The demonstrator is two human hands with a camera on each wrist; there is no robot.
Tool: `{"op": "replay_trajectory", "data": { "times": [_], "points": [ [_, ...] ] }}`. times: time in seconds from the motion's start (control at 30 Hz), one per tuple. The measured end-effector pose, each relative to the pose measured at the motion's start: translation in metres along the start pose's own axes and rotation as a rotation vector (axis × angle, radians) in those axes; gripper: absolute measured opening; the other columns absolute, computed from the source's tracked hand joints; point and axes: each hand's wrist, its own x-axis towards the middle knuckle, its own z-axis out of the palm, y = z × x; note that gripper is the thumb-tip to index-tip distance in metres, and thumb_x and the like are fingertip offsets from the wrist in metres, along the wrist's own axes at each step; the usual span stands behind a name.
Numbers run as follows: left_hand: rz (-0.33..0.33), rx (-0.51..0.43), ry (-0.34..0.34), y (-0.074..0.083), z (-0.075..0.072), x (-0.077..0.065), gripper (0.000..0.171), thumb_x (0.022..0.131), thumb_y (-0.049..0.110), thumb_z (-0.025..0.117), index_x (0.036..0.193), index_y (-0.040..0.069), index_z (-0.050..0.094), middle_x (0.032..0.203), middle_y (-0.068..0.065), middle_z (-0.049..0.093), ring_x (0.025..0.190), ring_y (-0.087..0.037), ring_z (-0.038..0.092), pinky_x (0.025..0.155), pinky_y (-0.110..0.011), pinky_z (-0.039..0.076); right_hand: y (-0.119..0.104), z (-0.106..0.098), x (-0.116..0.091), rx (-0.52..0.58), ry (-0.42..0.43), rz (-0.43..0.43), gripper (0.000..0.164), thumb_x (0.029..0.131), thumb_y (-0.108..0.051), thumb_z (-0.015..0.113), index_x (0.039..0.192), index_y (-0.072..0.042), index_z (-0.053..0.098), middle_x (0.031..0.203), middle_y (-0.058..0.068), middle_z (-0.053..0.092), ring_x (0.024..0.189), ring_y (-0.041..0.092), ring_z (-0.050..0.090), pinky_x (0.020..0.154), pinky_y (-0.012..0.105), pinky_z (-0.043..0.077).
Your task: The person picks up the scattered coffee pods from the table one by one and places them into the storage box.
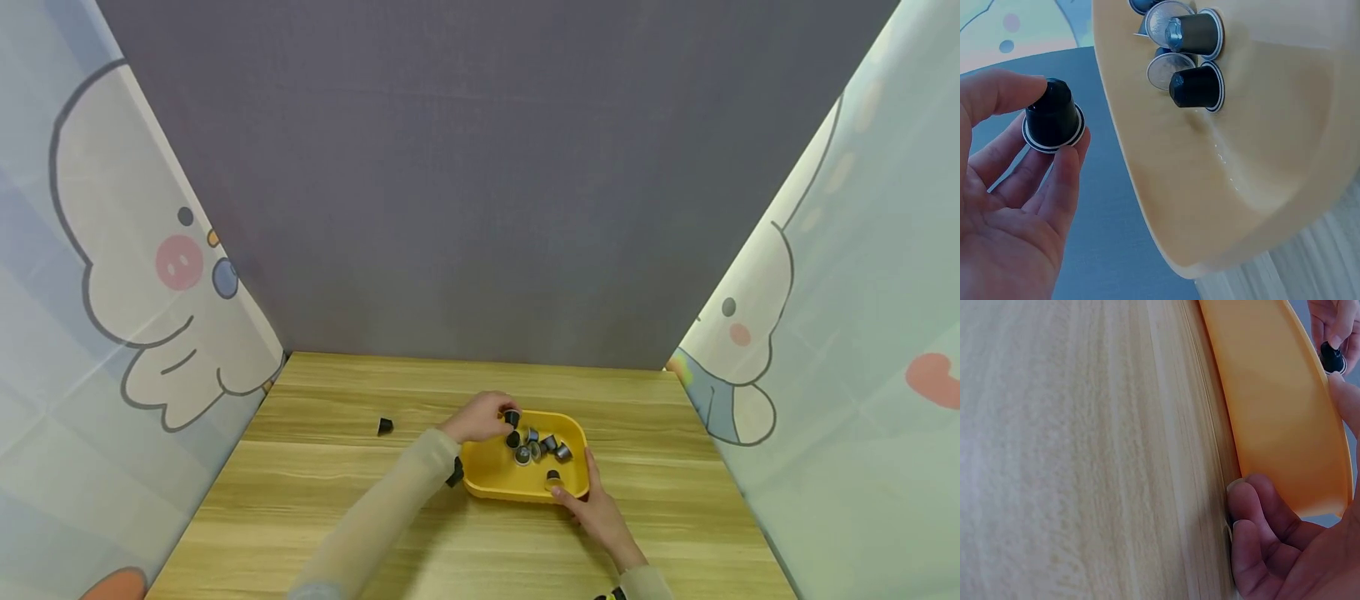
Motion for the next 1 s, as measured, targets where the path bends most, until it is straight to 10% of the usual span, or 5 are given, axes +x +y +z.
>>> {"op": "replay_trajectory", "data": {
  "times": [1.0],
  "points": [
    [0.028,0.332,-0.271,0.001,0.036,0.042,0.019,0.086,0.007,0.073,0.104,0.015,0.072,0.092,0.008,0.063,0.076,-0.006,0.053,0.067,-0.022,0.046,-0.001,0.001,-0.001,0.024,-0.008,-0.001,0.105,0.09,-0.051,0.069,0.162,-0.023,-0.003,0.075,0.008,0.064,0.061,0.018,0.059,0.059,0.032,0.05]
  ]
}}
